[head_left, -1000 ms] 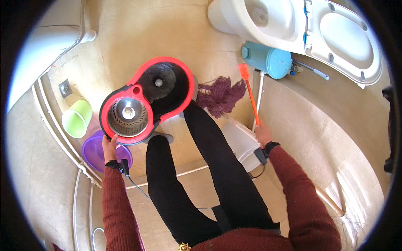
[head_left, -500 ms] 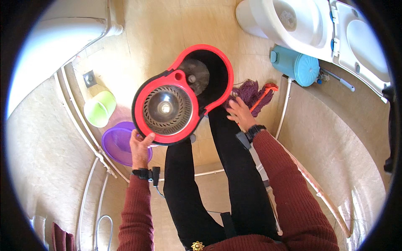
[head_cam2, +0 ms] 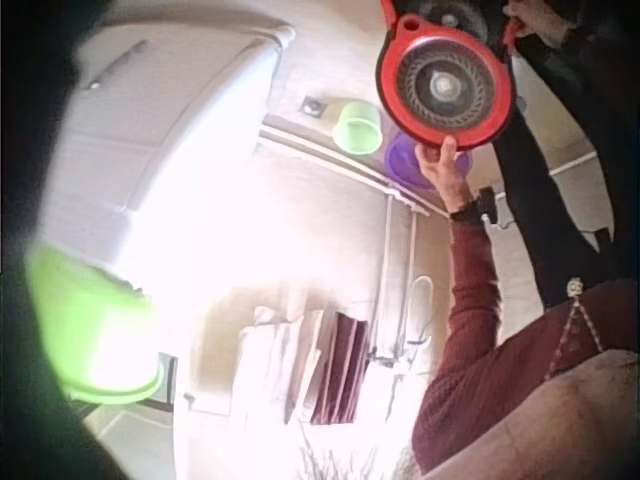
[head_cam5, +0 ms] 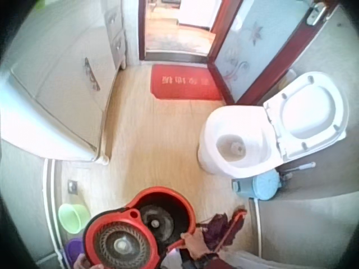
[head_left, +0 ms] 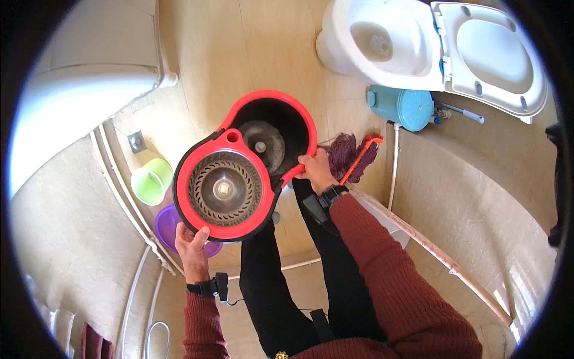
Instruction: The person mops the bathroom floor using a string mop and a spin bucket. They wring the mop in the bucket, pour water from a small green bowl into the bucket, and continue mopping the floor around the toilet and vanity.
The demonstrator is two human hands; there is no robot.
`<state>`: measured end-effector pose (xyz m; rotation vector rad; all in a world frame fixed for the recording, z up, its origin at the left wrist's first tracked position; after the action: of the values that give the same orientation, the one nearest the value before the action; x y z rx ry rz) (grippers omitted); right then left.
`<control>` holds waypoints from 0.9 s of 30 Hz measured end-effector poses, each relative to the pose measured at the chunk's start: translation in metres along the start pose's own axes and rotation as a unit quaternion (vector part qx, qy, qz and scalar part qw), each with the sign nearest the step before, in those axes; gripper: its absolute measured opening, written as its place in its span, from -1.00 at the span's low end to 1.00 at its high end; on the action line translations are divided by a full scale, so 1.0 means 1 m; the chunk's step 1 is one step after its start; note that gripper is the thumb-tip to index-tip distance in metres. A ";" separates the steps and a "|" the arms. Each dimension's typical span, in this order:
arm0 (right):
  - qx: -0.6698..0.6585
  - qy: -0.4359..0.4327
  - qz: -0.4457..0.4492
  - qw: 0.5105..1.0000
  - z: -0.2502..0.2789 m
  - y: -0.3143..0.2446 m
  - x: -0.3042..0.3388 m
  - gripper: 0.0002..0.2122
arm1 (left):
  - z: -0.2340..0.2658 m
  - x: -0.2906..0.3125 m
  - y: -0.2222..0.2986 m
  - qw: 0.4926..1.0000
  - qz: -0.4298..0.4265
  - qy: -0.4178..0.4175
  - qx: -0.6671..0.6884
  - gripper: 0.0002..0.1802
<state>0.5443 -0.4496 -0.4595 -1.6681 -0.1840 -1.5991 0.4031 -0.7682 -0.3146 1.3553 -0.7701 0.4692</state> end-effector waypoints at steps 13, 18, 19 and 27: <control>-0.253 -0.075 0.056 0.963 0.012 -0.145 0.092 -0.82 | -0.119 0.078 0.230 0.980 -0.191 -0.036 -0.034 -0.53; -0.405 -0.136 0.105 0.898 0.027 -0.212 0.092 -0.82 | -0.208 0.097 0.276 0.961 -0.261 -0.058 -0.066 -0.56; -0.431 -0.143 0.112 0.884 0.029 -0.223 0.091 -0.82 | -0.225 0.099 0.279 0.959 -0.268 -0.066 -0.068 -0.56; -0.480 -0.293 0.243 0.790 0.049 -0.275 0.053 -0.54 | -0.373 0.077 0.268 0.882 -0.421 -0.083 -0.196 -0.58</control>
<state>0.4271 -0.2566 -0.2860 -2.6598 0.8393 -0.7071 0.3478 -0.3664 -0.0859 1.2102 -0.3164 -0.4790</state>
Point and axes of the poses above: each hand's wrist, its own x-axis away from the middle knuckle, its own z-axis out of the back of the hand, y = z × x, the point moved 2 cm from there along -x, towards the middle knuckle, and after that the axes turned 1 degree about -z, right-handed, at the moved point
